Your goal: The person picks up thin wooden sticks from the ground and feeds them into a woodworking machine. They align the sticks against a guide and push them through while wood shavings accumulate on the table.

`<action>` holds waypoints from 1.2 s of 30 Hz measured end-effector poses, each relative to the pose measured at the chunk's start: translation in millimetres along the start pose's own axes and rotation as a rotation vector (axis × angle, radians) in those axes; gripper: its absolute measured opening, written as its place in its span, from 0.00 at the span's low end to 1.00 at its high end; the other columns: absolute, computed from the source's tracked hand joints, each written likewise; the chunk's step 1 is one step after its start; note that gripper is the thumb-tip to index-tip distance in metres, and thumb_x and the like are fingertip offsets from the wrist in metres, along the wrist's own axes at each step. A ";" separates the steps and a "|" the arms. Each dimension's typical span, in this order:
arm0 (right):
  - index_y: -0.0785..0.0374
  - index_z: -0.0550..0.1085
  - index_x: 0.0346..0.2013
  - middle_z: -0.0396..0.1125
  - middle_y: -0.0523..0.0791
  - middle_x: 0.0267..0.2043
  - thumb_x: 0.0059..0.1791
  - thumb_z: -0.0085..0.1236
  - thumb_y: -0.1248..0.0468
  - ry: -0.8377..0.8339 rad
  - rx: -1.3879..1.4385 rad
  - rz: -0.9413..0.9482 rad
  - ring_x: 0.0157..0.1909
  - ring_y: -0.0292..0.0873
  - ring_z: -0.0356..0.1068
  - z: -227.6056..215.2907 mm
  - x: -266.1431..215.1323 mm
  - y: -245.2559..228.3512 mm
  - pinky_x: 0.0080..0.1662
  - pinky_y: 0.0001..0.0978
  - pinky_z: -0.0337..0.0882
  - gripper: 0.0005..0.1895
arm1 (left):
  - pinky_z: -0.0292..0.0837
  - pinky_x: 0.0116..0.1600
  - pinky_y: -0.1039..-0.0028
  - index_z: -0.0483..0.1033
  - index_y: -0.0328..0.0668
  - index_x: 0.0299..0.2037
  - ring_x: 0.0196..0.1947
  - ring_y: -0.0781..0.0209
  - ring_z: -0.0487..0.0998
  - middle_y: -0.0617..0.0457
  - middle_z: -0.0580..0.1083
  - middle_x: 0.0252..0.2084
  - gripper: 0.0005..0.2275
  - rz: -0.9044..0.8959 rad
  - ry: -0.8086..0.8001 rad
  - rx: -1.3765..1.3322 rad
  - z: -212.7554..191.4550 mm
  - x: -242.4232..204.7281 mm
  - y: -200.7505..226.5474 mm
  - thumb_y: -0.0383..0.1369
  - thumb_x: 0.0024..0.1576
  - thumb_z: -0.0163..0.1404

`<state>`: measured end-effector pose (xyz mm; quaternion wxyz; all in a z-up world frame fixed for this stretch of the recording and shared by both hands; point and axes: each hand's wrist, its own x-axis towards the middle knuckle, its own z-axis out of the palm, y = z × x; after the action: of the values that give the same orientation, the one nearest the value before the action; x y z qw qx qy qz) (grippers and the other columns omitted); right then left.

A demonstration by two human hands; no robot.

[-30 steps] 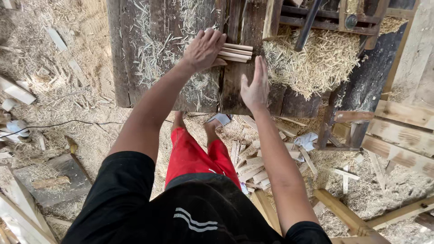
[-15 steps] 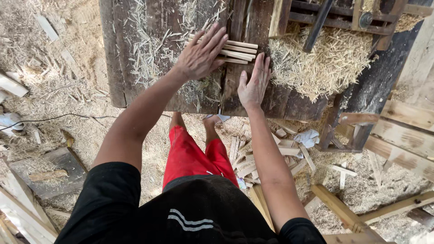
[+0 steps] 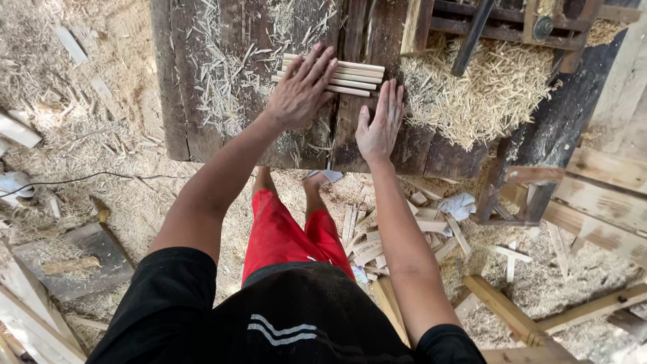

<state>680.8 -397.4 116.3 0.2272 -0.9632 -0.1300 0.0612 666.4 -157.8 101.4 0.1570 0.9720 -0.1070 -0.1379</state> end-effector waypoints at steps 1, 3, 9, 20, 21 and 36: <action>0.64 0.47 0.79 0.39 0.48 0.83 0.56 0.54 0.61 0.022 0.014 -0.007 0.84 0.51 0.34 4.6 3.7 -1.8 0.79 0.53 0.35 0.41 | 0.29 0.81 0.57 0.40 0.47 0.79 0.81 0.54 0.34 0.53 0.39 0.82 0.31 0.008 0.031 -0.027 2.7 2.4 -6.0 0.53 0.70 0.22; 0.64 0.47 0.79 0.39 0.48 0.83 0.56 0.55 0.60 0.058 -0.040 -0.017 0.83 0.51 0.34 11.5 8.6 -4.4 0.78 0.56 0.33 0.41 | 0.31 0.81 0.57 0.44 0.51 0.79 0.81 0.55 0.36 0.57 0.42 0.82 0.28 0.022 0.073 -0.074 8.4 10.6 -15.8 0.51 0.70 0.23; 0.59 0.51 0.78 0.42 0.43 0.82 0.56 0.57 0.59 0.024 -0.075 -0.014 0.83 0.48 0.35 15.4 9.6 -1.9 0.78 0.56 0.31 0.38 | 0.36 0.79 0.56 0.58 0.55 0.76 0.79 0.50 0.42 0.57 0.54 0.79 0.28 0.055 0.180 -0.047 17.0 25.0 -31.2 0.55 0.70 0.30; 0.60 0.62 0.74 0.47 0.42 0.81 0.56 0.58 0.60 0.022 -0.047 -0.034 0.83 0.49 0.38 5.0 12.5 -5.0 0.77 0.57 0.32 0.32 | 0.44 0.77 0.51 0.69 0.59 0.71 0.76 0.46 0.53 0.52 0.63 0.74 0.24 0.077 0.321 -0.072 4.8 26.6 -27.2 0.56 0.70 0.42; 0.59 0.64 0.73 0.47 0.42 0.81 0.56 0.58 0.60 0.030 -0.029 -0.034 0.83 0.49 0.38 4.3 11.8 -6.0 0.78 0.56 0.32 0.30 | 0.44 0.77 0.51 0.69 0.59 0.71 0.76 0.46 0.53 0.52 0.63 0.74 0.24 0.082 0.330 -0.081 4.9 26.4 -27.2 0.55 0.70 0.42; 0.58 0.62 0.72 0.49 0.41 0.79 0.53 0.62 0.60 0.052 0.010 0.049 0.82 0.49 0.39 -0.4 24.1 -9.6 0.77 0.56 0.33 0.34 | 0.44 0.77 0.54 0.71 0.59 0.69 0.76 0.49 0.55 0.52 0.65 0.74 0.23 0.096 0.371 -0.081 11.4 29.1 -27.1 0.55 0.68 0.44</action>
<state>701.9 -382.5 119.6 0.2338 -0.9662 -0.1002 0.0420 694.7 -143.1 75.1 0.2196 0.9674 -0.1166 0.0471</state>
